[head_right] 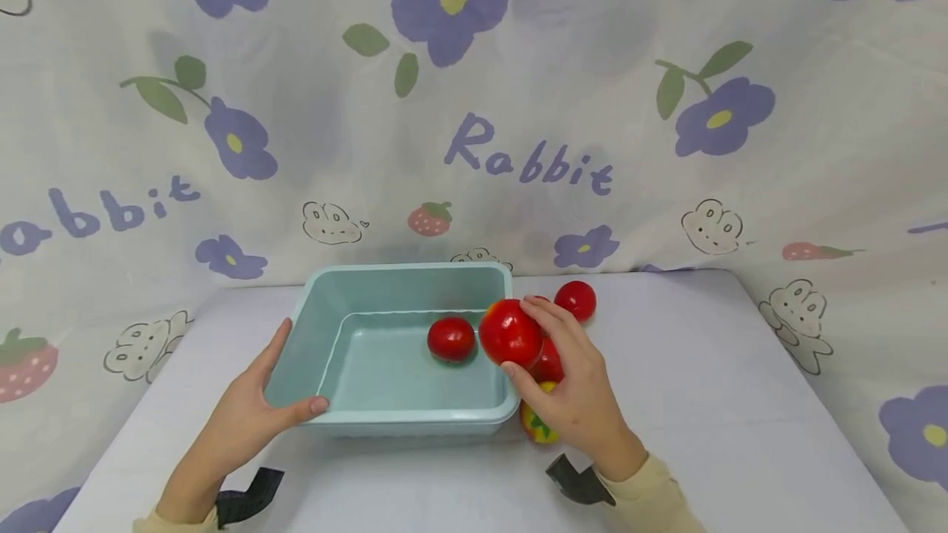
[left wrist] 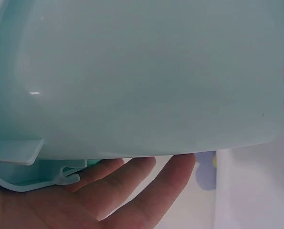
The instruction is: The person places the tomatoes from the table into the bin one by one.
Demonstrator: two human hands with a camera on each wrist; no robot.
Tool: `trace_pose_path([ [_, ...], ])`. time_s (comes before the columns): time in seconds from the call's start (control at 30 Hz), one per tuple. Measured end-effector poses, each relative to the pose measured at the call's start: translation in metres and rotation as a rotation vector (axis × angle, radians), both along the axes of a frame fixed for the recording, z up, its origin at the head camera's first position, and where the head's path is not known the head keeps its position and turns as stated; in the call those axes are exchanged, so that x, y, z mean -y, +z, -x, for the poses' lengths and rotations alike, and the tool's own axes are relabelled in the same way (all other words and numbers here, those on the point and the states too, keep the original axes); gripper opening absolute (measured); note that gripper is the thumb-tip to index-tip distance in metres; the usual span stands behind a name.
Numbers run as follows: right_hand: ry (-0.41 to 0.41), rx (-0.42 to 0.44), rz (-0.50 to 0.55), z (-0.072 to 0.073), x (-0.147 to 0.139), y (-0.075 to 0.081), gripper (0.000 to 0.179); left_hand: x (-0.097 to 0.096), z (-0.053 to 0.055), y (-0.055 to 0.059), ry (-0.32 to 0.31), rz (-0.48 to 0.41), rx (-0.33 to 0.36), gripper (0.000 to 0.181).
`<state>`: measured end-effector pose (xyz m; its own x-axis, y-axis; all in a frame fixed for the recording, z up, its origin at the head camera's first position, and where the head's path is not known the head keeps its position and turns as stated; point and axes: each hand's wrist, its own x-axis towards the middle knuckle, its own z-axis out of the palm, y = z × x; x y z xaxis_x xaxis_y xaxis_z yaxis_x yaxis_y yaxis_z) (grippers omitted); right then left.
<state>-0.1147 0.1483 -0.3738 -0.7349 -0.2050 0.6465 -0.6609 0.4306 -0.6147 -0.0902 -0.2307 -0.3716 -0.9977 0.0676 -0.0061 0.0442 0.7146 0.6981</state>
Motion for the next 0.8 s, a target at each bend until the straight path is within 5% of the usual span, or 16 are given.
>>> trace_pose_path([
  [0.8,0.087,0.023,-0.061,-0.011,0.025,-0.008,0.069,0.0,0.0,0.0,0.012,0.014,0.001,0.111],
])
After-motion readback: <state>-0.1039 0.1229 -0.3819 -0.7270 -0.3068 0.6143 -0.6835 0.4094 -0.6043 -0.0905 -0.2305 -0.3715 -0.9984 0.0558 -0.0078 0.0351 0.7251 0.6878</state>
